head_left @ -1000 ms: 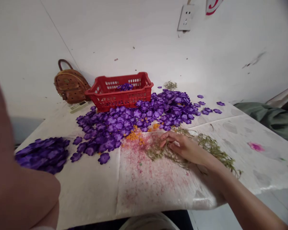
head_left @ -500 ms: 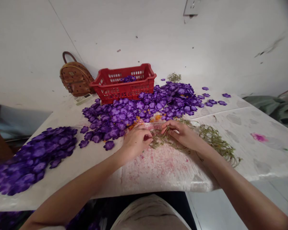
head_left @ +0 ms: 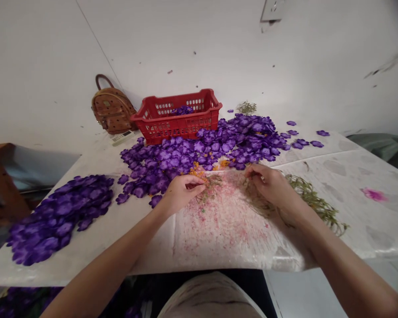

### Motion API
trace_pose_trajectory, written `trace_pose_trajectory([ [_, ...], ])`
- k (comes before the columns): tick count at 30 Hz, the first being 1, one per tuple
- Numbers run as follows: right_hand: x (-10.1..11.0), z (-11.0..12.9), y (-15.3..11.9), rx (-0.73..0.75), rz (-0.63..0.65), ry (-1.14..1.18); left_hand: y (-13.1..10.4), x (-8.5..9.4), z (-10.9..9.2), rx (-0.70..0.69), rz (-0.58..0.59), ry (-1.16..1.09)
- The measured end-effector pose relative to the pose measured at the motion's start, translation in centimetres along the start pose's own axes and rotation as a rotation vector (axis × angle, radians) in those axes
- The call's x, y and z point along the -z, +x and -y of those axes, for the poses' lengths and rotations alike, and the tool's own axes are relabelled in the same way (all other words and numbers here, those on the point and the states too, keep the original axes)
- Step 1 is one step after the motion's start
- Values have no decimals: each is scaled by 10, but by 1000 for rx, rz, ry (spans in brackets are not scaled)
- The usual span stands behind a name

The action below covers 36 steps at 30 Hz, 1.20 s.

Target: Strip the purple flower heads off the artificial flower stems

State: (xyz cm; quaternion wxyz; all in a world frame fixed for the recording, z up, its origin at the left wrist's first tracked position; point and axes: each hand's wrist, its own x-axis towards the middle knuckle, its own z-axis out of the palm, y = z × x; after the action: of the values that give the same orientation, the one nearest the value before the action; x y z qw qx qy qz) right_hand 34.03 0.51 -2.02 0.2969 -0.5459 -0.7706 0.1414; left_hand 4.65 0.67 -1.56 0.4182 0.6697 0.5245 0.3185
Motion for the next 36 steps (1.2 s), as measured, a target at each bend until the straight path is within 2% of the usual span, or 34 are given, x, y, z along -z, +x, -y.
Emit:
trace_pose_trajectory([
  [4, 8, 3, -3, 86, 12, -134, -1, -1, 3, 28, -23, -58],
  [8, 18, 33, -7, 170, -80, -48, -1, -5, -3, 21, -2, -205],
  [9, 17, 42, -6, 177, -71, -7, -1, -6, -5, 16, 3, -234],
  [12, 1, 62, -1, 176, 177, 207, -1, -9, -9, 38, 13, -304],
  [13, -9, 65, 2, 156, 222, 254, -1, -10, -11, 60, 21, -328],
  [16, -36, 65, 13, 160, 239, 220, -2, -11, -13, 117, 64, -385],
  [18, -45, 61, 18, 165, 221, 149, -3, -10, -14, 123, 75, -412],
  [22, -34, 53, 13, 119, 145, 71, -2, -5, -11, 120, 3, -404],
  [26, -18, 54, 4, 68, 138, 43, 0, -5, -5, 73, -48, -367],
  [29, -21, 60, 6, 15, 85, 232, 1, -9, -4, 36, -65, -329],
  [34, -38, 73, 20, -136, 216, 757, 1, -13, -4, -15, -54, -241],
  [36, -40, 77, 22, -195, 224, 917, 0, -11, -5, -21, -24, -243],
])
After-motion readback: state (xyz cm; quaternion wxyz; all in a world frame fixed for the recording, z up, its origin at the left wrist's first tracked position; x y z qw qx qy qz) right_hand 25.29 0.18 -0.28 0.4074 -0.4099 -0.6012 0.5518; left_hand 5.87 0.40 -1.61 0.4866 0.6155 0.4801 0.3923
